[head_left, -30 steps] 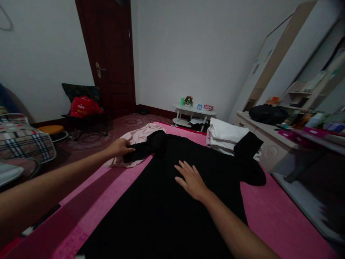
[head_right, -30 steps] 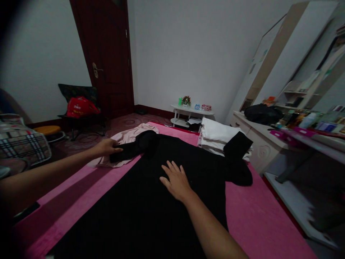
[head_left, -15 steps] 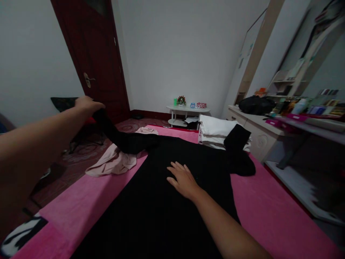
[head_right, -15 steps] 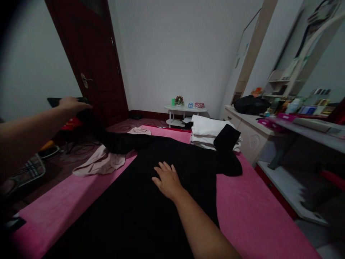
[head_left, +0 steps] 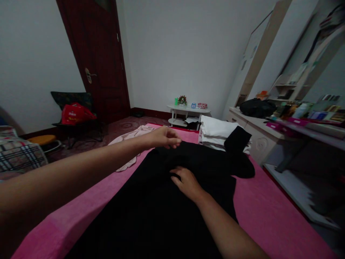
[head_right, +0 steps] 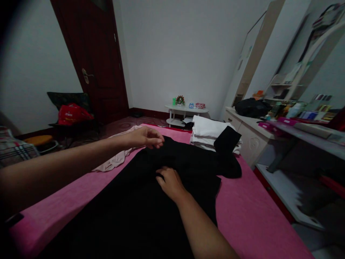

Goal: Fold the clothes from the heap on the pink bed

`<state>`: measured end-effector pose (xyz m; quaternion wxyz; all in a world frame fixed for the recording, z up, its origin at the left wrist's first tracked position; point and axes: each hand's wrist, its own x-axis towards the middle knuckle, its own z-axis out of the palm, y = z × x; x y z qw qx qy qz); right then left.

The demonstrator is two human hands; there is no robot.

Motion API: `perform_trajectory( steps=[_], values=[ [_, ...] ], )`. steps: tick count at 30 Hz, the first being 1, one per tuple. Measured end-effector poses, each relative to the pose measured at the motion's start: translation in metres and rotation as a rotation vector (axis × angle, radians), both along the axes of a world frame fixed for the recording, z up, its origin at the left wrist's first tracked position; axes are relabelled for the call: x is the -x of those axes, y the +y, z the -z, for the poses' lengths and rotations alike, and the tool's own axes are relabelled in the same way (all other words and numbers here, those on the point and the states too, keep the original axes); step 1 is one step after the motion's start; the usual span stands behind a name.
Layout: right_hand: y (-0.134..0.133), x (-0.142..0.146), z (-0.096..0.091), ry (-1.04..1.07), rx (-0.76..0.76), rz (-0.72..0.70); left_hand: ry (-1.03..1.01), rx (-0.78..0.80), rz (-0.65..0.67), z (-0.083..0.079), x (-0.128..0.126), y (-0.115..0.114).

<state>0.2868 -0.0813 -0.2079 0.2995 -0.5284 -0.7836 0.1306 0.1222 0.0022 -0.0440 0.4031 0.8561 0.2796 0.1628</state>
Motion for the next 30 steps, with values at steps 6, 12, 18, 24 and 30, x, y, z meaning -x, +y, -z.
perform_trajectory(
  steps=[6,12,18,24,30],
  values=[
    [-0.001,0.006,-0.008,0.257,-0.217,0.078,0.589,-0.389,-0.365,0.077,0.093,0.021],
    [0.025,-0.003,-0.053,0.182,-0.426,0.298,0.765,-0.286,-0.388,0.105,0.137,-0.017],
    [0.070,-0.011,-0.038,-0.187,0.122,0.461,0.657,-0.091,-0.281,0.113,0.153,-0.044],
    [0.066,-0.001,-0.019,-0.418,0.097,0.342,0.333,0.267,-0.238,0.111,0.167,-0.064],
    [0.076,-0.004,-0.079,-0.569,-0.038,0.305,0.274,0.179,-0.317,0.078,0.160,-0.083]
  ],
)
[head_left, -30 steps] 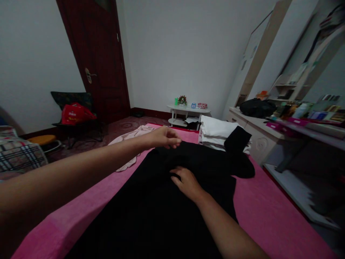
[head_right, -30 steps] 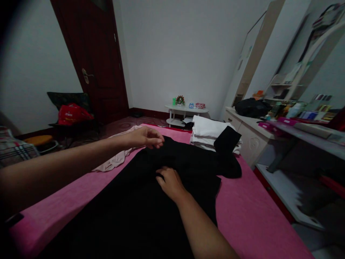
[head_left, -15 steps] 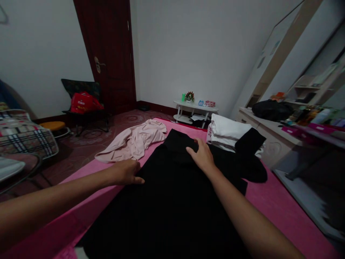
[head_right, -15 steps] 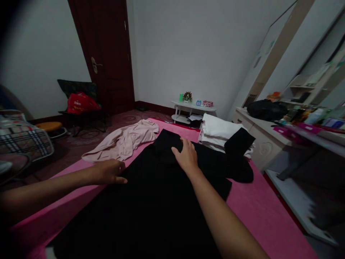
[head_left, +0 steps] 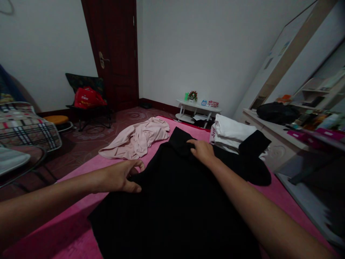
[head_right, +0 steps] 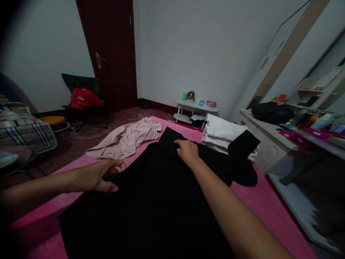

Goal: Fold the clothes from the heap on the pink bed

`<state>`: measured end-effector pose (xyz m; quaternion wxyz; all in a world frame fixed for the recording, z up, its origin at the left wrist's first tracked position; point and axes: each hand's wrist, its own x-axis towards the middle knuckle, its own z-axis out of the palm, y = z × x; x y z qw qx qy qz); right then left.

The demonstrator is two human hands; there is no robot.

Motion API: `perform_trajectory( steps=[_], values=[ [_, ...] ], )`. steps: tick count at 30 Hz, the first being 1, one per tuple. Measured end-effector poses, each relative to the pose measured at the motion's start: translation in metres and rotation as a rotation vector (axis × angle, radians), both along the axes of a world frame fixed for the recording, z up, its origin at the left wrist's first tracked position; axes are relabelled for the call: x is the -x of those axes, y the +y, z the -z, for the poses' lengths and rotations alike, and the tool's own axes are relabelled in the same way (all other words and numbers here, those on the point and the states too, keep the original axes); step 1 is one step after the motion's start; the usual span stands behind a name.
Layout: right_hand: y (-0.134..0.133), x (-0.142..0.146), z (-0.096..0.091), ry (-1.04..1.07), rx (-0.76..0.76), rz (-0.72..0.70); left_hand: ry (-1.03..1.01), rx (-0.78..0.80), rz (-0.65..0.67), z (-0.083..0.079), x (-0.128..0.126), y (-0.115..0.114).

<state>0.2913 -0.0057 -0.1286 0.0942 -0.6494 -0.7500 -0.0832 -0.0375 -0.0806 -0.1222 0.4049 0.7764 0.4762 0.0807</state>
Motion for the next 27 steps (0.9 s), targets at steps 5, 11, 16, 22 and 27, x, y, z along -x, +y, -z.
perform_trajectory(
  steps=[5,11,16,22,27],
  values=[
    [0.010,-0.018,-0.044,0.029,-0.146,0.136,-0.040,-0.039,0.094,-0.025,-0.025,-0.010],
    [0.001,-0.043,-0.062,-0.028,-0.111,0.262,-0.032,-0.037,0.136,-0.031,-0.052,-0.020],
    [-0.007,-0.067,-0.058,-0.097,0.044,0.346,-0.008,0.044,0.160,-0.029,-0.072,-0.030],
    [-0.013,-0.095,-0.020,-0.128,0.141,0.388,-0.063,0.179,0.188,0.002,-0.095,-0.040],
    [-0.019,-0.112,0.024,-0.110,0.217,0.425,-0.173,0.611,0.464,0.035,-0.112,-0.039]
  ],
)
